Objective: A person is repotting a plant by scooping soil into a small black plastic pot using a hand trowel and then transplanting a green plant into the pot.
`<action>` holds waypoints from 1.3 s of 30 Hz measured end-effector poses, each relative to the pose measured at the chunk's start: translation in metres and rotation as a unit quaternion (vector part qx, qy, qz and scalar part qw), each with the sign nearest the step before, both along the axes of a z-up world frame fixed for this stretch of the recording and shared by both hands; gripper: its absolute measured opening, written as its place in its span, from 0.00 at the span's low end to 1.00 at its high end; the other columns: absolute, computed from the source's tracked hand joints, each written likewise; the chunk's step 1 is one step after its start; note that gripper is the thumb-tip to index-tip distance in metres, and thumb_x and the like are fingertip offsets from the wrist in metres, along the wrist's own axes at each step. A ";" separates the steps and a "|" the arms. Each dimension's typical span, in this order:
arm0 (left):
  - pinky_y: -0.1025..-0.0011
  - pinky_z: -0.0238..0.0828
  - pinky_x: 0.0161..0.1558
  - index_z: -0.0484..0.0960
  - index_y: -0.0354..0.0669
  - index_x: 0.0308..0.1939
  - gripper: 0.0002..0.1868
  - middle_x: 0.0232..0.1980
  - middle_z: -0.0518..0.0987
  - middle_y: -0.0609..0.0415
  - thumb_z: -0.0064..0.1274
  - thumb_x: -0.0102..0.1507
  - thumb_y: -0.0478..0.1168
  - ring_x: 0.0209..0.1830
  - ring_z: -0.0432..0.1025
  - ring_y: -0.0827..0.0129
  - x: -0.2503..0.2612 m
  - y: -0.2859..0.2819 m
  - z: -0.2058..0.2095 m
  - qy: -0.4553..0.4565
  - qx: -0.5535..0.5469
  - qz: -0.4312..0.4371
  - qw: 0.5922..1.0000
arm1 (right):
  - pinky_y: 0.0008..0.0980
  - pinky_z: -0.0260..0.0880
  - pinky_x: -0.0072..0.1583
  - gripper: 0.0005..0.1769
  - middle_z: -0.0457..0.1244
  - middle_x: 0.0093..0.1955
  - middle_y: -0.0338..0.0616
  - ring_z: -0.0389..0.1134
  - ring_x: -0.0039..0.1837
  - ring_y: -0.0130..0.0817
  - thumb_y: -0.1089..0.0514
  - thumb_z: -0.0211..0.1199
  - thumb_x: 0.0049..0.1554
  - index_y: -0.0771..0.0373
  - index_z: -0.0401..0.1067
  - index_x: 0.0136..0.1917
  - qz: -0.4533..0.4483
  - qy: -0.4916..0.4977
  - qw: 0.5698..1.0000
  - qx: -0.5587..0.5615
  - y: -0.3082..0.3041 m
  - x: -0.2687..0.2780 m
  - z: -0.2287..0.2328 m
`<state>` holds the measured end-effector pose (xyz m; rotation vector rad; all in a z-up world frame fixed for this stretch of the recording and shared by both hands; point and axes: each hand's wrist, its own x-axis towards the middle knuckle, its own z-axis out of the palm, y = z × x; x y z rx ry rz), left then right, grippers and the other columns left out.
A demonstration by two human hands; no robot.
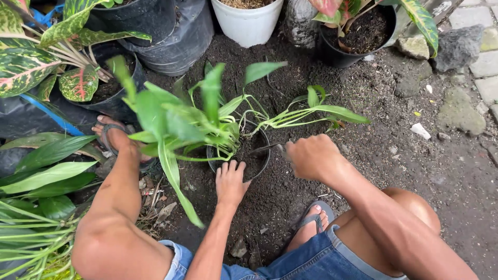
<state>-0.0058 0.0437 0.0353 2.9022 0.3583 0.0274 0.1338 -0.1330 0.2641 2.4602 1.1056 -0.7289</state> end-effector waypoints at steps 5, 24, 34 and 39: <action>0.56 0.66 0.53 0.76 0.49 0.50 0.21 0.48 0.73 0.53 0.64 0.54 0.37 0.52 0.69 0.55 -0.001 0.002 0.067 0.103 -0.187 -0.029 0.977 | 0.43 0.75 0.40 0.18 0.69 0.34 0.50 0.74 0.37 0.42 0.59 0.56 0.53 0.63 0.75 0.55 0.048 -0.056 0.997 0.014 0.017 0.007 -0.037; 0.59 0.53 0.70 0.83 0.52 0.43 0.19 0.44 0.82 0.57 0.33 0.67 0.47 0.53 0.76 0.65 0.003 0.009 0.061 0.083 -0.213 0.025 0.973 | 0.38 0.78 0.46 0.15 0.70 0.36 0.49 0.74 0.40 0.39 0.61 0.50 0.56 0.62 0.78 0.46 -0.007 0.055 0.997 -0.046 0.030 -0.003 0.004; 0.47 0.29 0.76 0.78 0.41 0.48 0.16 0.54 0.80 0.44 0.47 0.63 0.46 0.68 0.68 0.58 0.028 0.015 0.076 -0.006 -0.221 0.169 0.960 | 0.52 0.70 0.64 0.22 0.71 0.53 0.56 0.75 0.57 0.45 0.50 0.50 0.64 0.65 0.71 0.64 -0.121 0.149 0.980 -0.058 0.014 0.005 0.099; 0.50 0.22 0.77 0.64 0.37 0.72 0.46 0.66 0.76 0.39 0.53 0.58 0.63 0.71 0.67 0.53 0.056 0.017 0.040 0.079 -0.276 0.232 0.929 | 0.58 0.67 0.66 0.23 0.70 0.57 0.63 0.76 0.54 0.49 0.57 0.46 0.63 0.71 0.70 0.66 -0.224 0.151 0.963 -0.025 -0.011 0.019 0.099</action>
